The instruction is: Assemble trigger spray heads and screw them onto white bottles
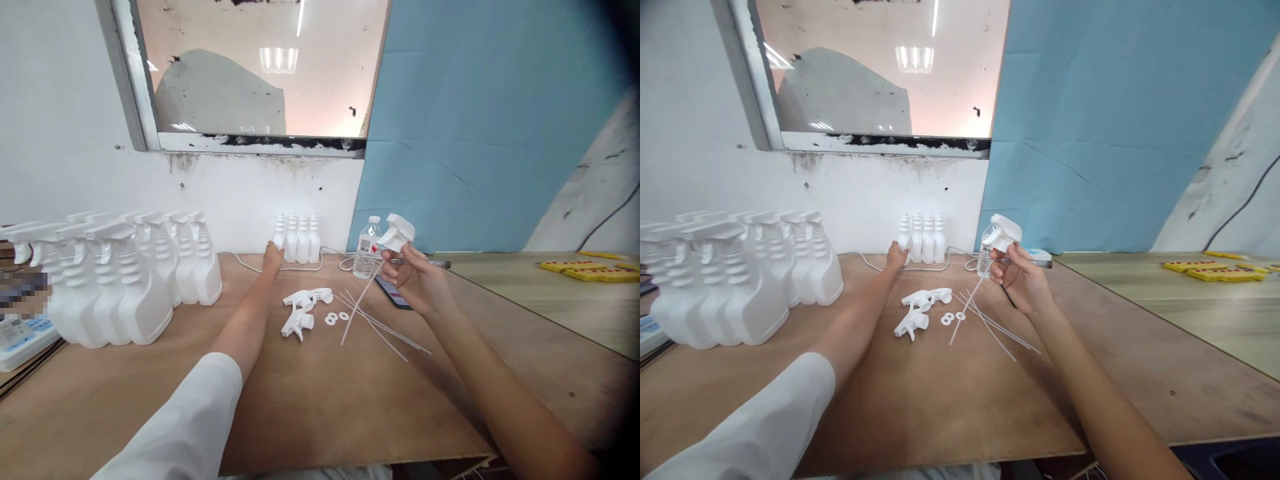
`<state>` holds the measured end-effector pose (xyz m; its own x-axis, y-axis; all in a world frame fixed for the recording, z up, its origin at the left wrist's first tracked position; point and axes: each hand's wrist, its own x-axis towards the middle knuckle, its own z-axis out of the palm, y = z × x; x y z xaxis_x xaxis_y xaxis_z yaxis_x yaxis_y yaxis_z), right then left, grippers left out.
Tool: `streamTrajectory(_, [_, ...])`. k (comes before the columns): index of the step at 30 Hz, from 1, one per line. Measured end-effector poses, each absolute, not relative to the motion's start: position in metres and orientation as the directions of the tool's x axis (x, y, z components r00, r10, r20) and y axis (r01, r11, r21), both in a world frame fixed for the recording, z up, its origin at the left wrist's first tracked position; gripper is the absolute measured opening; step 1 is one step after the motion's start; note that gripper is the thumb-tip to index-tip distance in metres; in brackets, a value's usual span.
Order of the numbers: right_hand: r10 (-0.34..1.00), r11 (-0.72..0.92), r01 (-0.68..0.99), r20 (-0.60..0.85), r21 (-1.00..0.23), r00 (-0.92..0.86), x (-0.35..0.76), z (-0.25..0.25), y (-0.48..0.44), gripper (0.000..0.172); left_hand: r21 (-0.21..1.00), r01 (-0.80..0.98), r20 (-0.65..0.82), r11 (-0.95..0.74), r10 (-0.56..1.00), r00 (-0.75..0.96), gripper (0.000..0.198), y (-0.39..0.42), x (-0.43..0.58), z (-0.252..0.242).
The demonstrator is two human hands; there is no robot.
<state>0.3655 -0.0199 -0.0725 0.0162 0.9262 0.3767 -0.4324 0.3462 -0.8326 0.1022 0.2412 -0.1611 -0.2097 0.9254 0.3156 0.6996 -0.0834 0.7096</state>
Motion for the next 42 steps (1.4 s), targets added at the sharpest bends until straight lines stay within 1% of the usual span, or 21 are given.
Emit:
streamTrajectory(3, [0.937,0.318,-0.428,0.35,-0.846,0.003,0.365,-0.076,-0.018,0.018,0.727,0.679,0.292,-0.103,0.941,-0.171,0.039,0.246,0.097,-0.169])
streamTrajectory(8, [0.945,0.311,-0.372,0.325,-0.875,0.027,0.363,-0.081,-0.015,0.02,0.749,0.649,0.245,-0.132,0.966,-0.087,0.033,0.247,0.091,-0.181])
streamTrajectory(10, [0.951,0.297,-0.368,0.306,-0.881,0.034,0.362,-0.084,-0.012,0.021,0.758,0.634,0.248,-0.149,0.966,-0.069,0.032,0.244,0.089,-0.184])
streamTrajectory(14, [0.967,0.233,-0.402,0.254,-0.885,0.0,0.359,-0.092,-0.007,0.023,0.773,0.589,0.332,-0.234,0.941,-0.061,0.03,0.23,0.084,-0.187])
streamTrajectory(18, [0.983,0.128,-0.466,0.174,-0.876,-0.058,0.351,-0.102,-0.003,0.014,0.775,0.544,0.429,-0.324,0.9,-0.075,0.024,0.208,0.08,-0.19])
streamTrajectory(20, [0.984,0.089,-0.478,0.153,-0.874,-0.095,0.347,-0.107,-0.001,0.014,0.774,0.526,0.454,-0.352,0.888,-0.073,0.024,0.191,0.079,-0.192])
streamTrajectory(22, [0.984,0.067,-0.469,0.135,-0.88,-0.113,0.345,-0.11,0.0,0.015,0.77,0.506,0.476,-0.39,0.878,-0.048,0.026,0.169,0.078,-0.194])
streamTrajectory(24, [0.988,0.063,-0.461,0.12,-0.885,-0.096,0.346,-0.114,0.002,0.014,0.75,0.482,0.514,-0.453,0.858,0.006,0.025,0.141,0.076,-0.196])
streamTrajectory(27, [0.992,0.068,-0.483,0.112,-0.873,-0.061,0.352,-0.118,0.007,0.011,0.678,0.434,0.588,-0.593,0.792,0.164,0.02,0.092,0.07,-0.196])
streamTrajectory(29, [0.993,0.067,-0.494,0.104,-0.867,-0.048,0.356,-0.12,0.01,0.012,0.598,0.38,0.622,-0.705,0.708,0.335,0.014,0.064,0.066,-0.193])
streamTrajectory(30, [0.995,0.066,-0.488,0.097,-0.871,-0.037,0.358,-0.121,0.012,0.013,0.516,0.331,0.639,-0.79,0.612,0.466,0.015,0.054,0.064,-0.191])
streamTrajectory(32, [0.997,0.069,-0.453,0.079,-0.889,-0.003,0.362,-0.122,0.015,0.015,0.33,0.211,0.622,-0.92,0.38,0.685,0.02,0.041,0.064,-0.186])
streamTrajectory(33, [0.998,0.067,-0.438,0.07,-0.896,0.009,0.363,-0.123,0.016,0.017,0.252,0.164,0.593,-0.954,0.286,0.753,0.023,0.038,0.065,-0.184])
streamTrajectory(34, [0.998,0.063,-0.43,0.061,-0.901,0.018,0.363,-0.124,0.017,0.02,0.202,0.148,0.567,-0.968,0.239,0.788,0.025,0.038,0.066,-0.183])
streamTrajectory(35, [0.998,0.058,-0.427,0.053,-0.902,0.023,0.364,-0.125,0.018,0.023,0.186,0.168,0.553,-0.968,0.245,0.797,0.025,0.039,0.068,-0.183])
streamTrajectory(38, [0.999,0.039,-0.419,0.023,-0.907,0.042,0.365,-0.128,0.02,0.032,0.192,0.284,0.555,-0.94,0.342,0.758,0.024,0.044,0.071,-0.186])
streamTrajectory(42, [0.995,0.03,-0.366,-0.007,-0.93,0.1,0.364,-0.134,0.021,0.035,0.185,0.362,0.582,-0.914,0.399,0.709,0.023,0.051,0.073,-0.194])
